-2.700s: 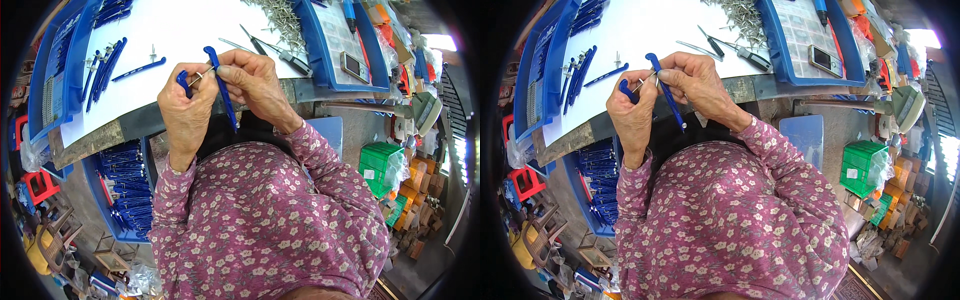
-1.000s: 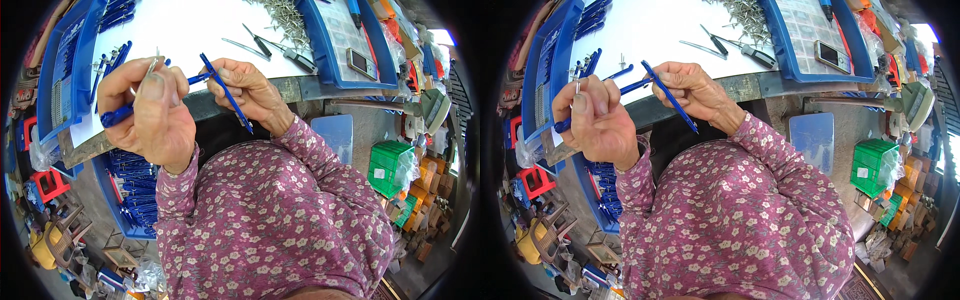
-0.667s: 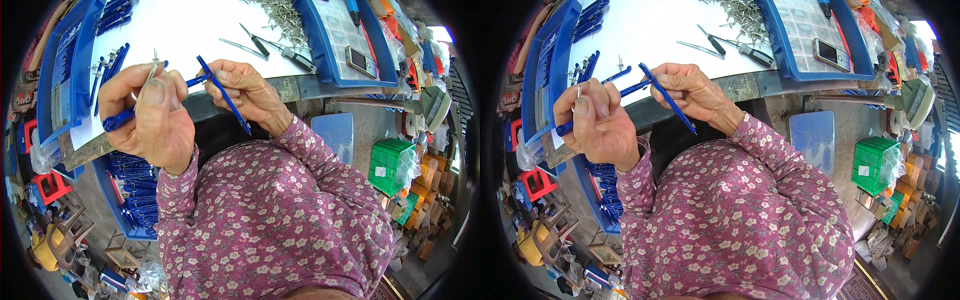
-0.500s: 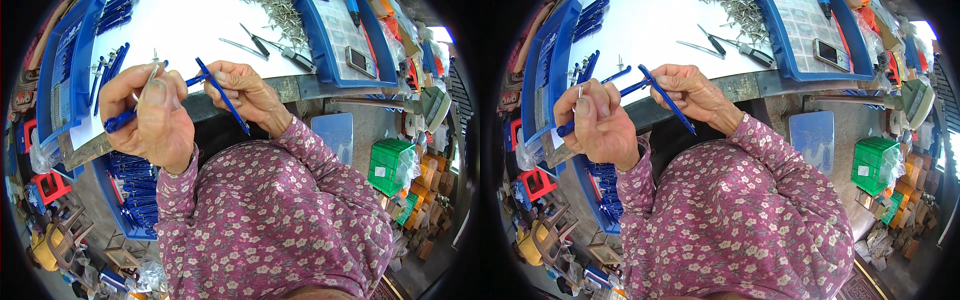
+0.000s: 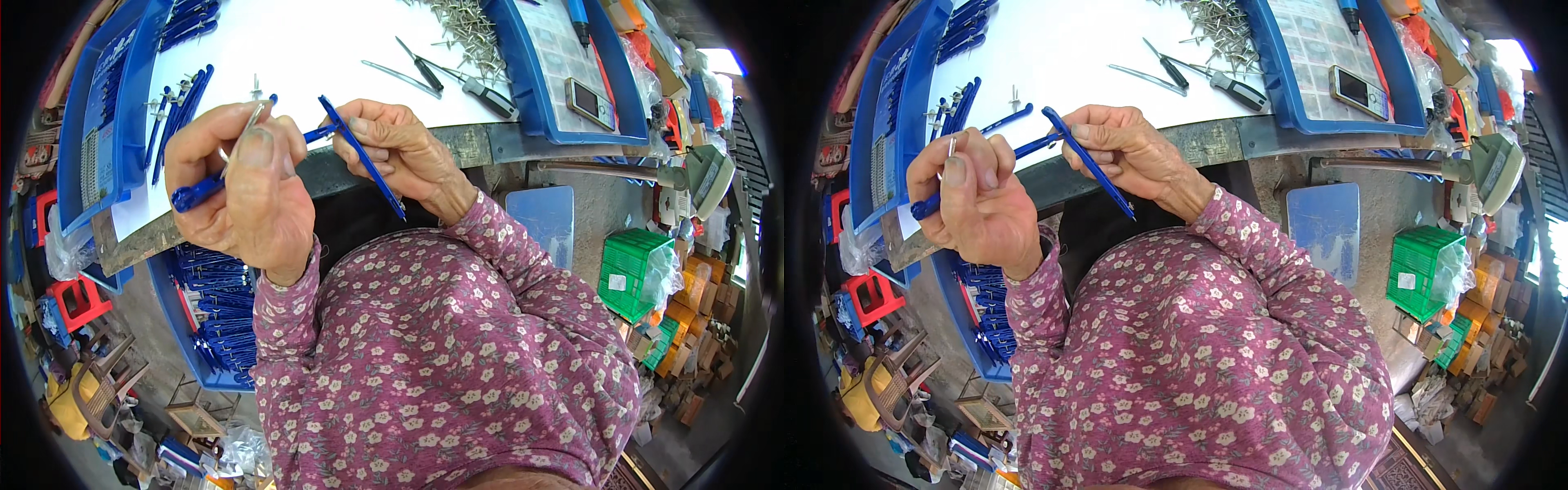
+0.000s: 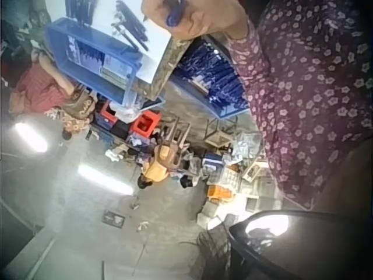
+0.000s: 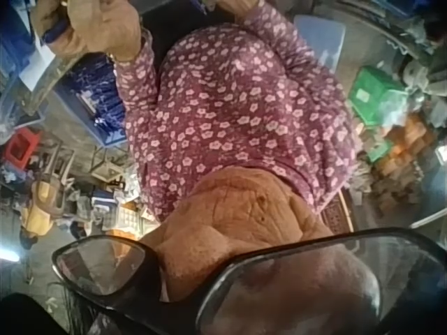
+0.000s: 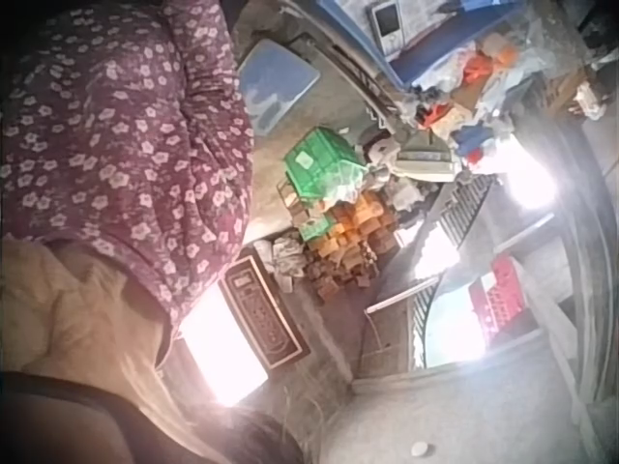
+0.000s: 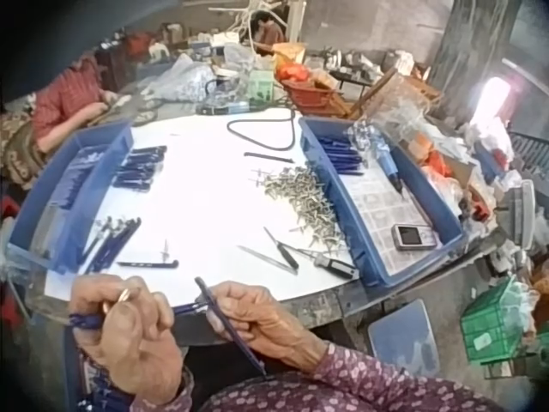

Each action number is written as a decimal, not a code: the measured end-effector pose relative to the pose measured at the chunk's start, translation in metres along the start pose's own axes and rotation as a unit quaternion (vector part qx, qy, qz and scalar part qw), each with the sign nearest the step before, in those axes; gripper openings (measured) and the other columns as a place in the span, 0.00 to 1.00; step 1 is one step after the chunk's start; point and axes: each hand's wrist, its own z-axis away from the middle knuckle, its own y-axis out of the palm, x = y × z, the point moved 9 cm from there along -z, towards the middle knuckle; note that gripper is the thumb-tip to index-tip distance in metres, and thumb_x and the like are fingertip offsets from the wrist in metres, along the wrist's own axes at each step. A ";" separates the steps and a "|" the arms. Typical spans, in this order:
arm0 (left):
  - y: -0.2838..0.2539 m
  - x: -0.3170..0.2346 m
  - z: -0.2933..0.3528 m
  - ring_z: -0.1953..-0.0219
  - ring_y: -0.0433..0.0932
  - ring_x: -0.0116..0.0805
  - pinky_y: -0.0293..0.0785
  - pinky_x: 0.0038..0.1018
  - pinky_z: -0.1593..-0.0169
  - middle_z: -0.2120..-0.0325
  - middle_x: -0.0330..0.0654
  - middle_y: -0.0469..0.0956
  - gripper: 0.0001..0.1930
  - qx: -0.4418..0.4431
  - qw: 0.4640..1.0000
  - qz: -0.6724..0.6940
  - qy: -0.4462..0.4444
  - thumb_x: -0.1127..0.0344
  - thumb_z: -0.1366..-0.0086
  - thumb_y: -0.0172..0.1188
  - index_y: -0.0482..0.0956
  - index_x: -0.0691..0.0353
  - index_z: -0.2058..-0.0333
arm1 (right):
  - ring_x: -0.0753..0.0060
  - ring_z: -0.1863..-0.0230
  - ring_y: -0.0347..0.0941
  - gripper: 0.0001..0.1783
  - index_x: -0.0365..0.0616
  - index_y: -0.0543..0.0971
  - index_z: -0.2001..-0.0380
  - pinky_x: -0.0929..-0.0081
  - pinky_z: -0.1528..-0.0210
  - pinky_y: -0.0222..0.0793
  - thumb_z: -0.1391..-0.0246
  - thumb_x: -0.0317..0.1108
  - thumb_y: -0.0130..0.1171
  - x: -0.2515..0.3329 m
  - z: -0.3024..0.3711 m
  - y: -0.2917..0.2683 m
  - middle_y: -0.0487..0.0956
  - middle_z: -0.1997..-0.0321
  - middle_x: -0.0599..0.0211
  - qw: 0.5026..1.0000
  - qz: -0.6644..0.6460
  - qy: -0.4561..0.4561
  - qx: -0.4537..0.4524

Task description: The recorder is assembling small blue plastic parts by inserting metal components into them at a manual workstation.

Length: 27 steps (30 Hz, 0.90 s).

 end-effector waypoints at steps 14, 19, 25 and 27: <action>0.000 0.006 -0.004 0.83 0.66 0.23 0.63 0.19 0.79 0.77 0.45 0.72 0.08 0.014 0.999 0.001 -0.052 0.78 0.47 0.54 0.70 0.75 0.67 | 0.93 0.85 0.52 0.13 0.34 0.72 0.61 0.94 0.84 0.47 0.46 0.33 0.53 0.004 0.004 0.007 0.75 0.75 0.65 0.983 0.177 -0.027 -0.049; 0.001 0.007 0.003 0.81 0.68 0.24 0.64 0.17 0.77 0.76 0.46 0.73 0.08 0.014 0.999 -0.009 -0.044 0.79 0.49 0.55 0.71 0.74 0.68 | 0.93 0.85 0.51 0.13 0.33 0.72 0.61 0.94 0.83 0.47 0.46 0.32 0.53 0.000 0.001 0.001 0.75 0.74 0.65 0.991 0.121 -0.026 -0.051; 0.038 -0.006 0.024 0.82 0.58 0.28 0.54 0.25 0.79 0.85 0.42 0.63 0.07 0.148 0.984 -0.071 0.071 0.75 0.48 0.51 0.69 0.72 0.70 | 0.91 0.85 0.49 0.14 0.31 0.70 0.59 0.94 0.82 0.47 0.45 0.30 0.51 0.017 -0.001 0.001 0.68 0.79 0.75 0.991 0.072 -0.063 -0.088; 0.046 -0.004 0.031 0.82 0.61 0.30 0.57 0.26 0.78 0.84 0.44 0.65 0.07 0.192 0.972 -0.130 0.039 0.74 0.48 0.53 0.70 0.72 0.72 | 0.91 0.84 0.49 0.13 0.31 0.70 0.59 0.94 0.82 0.46 0.45 0.30 0.51 0.020 -0.002 0.000 0.69 0.78 0.74 0.991 0.068 -0.077 -0.082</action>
